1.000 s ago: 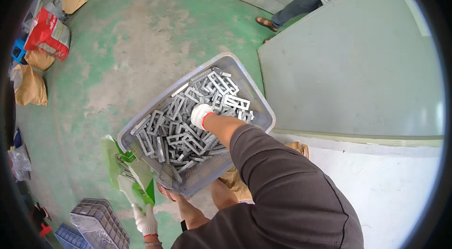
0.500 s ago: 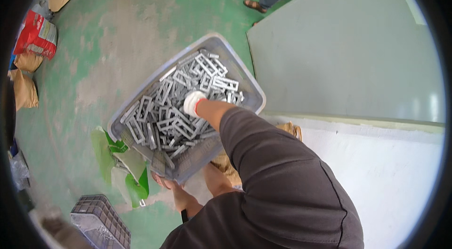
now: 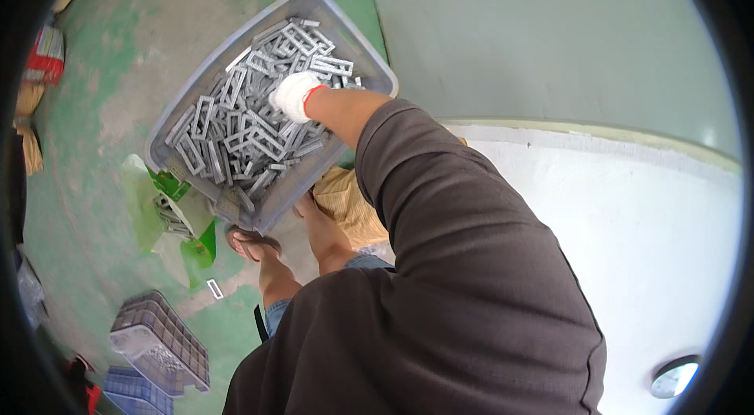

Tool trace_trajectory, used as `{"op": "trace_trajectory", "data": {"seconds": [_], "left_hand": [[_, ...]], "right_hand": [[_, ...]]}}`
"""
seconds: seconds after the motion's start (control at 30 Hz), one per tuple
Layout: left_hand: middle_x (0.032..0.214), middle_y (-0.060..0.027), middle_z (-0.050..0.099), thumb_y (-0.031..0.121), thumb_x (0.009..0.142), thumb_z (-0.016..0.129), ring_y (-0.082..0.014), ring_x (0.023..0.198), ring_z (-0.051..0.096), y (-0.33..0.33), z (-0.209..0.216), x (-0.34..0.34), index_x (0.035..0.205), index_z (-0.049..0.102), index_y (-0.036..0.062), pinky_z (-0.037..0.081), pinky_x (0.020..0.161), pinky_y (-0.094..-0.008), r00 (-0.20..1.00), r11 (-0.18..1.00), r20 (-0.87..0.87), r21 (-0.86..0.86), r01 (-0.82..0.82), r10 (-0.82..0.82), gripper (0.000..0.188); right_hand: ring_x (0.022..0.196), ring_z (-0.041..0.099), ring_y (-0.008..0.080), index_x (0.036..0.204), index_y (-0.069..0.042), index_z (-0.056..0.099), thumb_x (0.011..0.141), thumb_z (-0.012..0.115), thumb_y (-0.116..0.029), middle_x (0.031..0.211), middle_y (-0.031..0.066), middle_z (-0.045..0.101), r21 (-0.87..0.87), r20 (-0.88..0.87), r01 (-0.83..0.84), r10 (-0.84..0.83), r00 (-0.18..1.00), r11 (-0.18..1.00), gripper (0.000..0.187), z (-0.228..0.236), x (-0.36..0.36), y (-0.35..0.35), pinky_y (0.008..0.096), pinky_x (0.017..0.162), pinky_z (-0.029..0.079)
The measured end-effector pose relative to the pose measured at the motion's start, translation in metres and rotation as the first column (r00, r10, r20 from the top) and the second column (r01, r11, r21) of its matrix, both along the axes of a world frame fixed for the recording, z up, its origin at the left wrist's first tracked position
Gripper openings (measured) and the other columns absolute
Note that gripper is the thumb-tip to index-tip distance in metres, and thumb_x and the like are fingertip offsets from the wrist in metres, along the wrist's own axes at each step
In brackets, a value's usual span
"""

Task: The person picks up metal brackets from a plastic bin and places them into a green plastic bag.

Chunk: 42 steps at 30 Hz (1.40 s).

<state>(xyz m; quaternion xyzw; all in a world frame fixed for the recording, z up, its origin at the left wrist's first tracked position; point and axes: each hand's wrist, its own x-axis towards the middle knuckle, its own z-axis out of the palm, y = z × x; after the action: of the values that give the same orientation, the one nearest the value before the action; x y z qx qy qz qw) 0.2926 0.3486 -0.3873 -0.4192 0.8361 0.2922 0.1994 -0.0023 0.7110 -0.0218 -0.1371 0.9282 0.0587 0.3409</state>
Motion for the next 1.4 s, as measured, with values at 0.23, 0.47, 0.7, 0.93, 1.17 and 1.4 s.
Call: {"op": "trace_trajectory", "data": {"seconds": [0.23,0.47,0.7,0.93,1.17,1.4], "left_hand": [[0.144,-0.0194,0.045,0.03,0.093,0.054,-0.0319,0.135,0.042,0.038,0.044,0.014,0.139,0.044,-0.0025,0.031,0.115,-0.048,0.721,0.962,-0.637,-0.177,0.207,-0.272,0.057],[0.126,-0.0195,0.059,0.02,0.091,0.061,-0.0318,0.12,0.055,0.078,0.269,-0.097,0.127,0.056,-0.005,0.04,0.107,-0.0483,0.482,0.777,-0.862,0.193,0.599,-0.158,0.044],[0.121,-0.0149,0.061,0.02,0.094,0.059,-0.0264,0.115,0.057,-0.067,0.61,-0.259,0.127,0.057,-0.0026,0.043,0.103,-0.0424,0.021,0.89,-0.981,0.185,0.417,0.194,0.04],[0.115,-0.0103,0.064,0.02,0.097,0.057,-0.021,0.11,0.059,-0.155,0.823,-0.266,0.126,0.058,-0.0002,0.046,0.099,-0.0366,-0.28,0.831,-0.847,0.286,0.478,0.452,0.036],[0.115,-0.0106,0.064,0.023,0.095,0.063,-0.021,0.1,0.062,-0.091,0.713,-0.259,0.122,0.061,0.0015,0.05,0.091,-0.0382,0.582,0.289,-0.693,0.714,0.638,0.426,0.034],[0.125,-0.0091,0.057,0.034,0.1,0.058,-0.0301,0.108,0.058,-0.008,0.756,-0.263,0.127,0.057,0.0102,0.049,0.099,-0.0481,0.866,-0.271,-0.466,0.823,0.5,0.183,0.036]], "right_hand": [[0.077,0.069,0.0368,0.079,-0.013,0.072,0.065,0.067,-0.023,0.078,0.0144,0.071,-0.185,-0.301,0.054,-0.109,0.947,0.981,0.018,0.084,-0.002,-0.033,0.0448,0.068,0.056],[0.091,0.069,0.0372,0.098,-0.012,0.07,0.065,0.073,-0.025,0.093,0.0177,0.071,-0.283,-0.168,0.534,-0.589,0.79,0.797,0.036,0.162,0.132,-0.078,0.0455,0.076,0.056],[0.1,0.068,0.0355,0.109,-0.008,0.07,0.057,0.078,-0.026,0.104,0.0203,0.071,-0.367,-0.189,0.613,-0.701,0.688,0.7,0.056,0.211,0.098,-0.115,0.0428,0.088,0.054],[0.066,0.071,0.0293,0.103,0.006,0.063,0.053,0.083,-0.014,0.084,0.0195,0.07,-0.785,0.096,0.616,-0.968,0.233,0.07,0.057,0.277,0.091,-0.11,0.0397,0.053,0.057],[0.07,0.071,0.0262,0.089,0.009,0.066,0.068,0.069,0.011,0.083,0.0183,0.071,-0.643,0.717,0.212,-0.481,0.505,-0.736,0.021,0.345,0.064,-0.15,0.0375,0.063,0.058],[0.077,0.068,0.024,0.098,0.008,0.067,0.077,0.061,0.009,0.089,0.0163,0.07,-0.535,0.585,0.104,-0.279,0.762,-0.838,0.022,0.412,0.056,-0.163,0.0372,0.076,0.056]]}}
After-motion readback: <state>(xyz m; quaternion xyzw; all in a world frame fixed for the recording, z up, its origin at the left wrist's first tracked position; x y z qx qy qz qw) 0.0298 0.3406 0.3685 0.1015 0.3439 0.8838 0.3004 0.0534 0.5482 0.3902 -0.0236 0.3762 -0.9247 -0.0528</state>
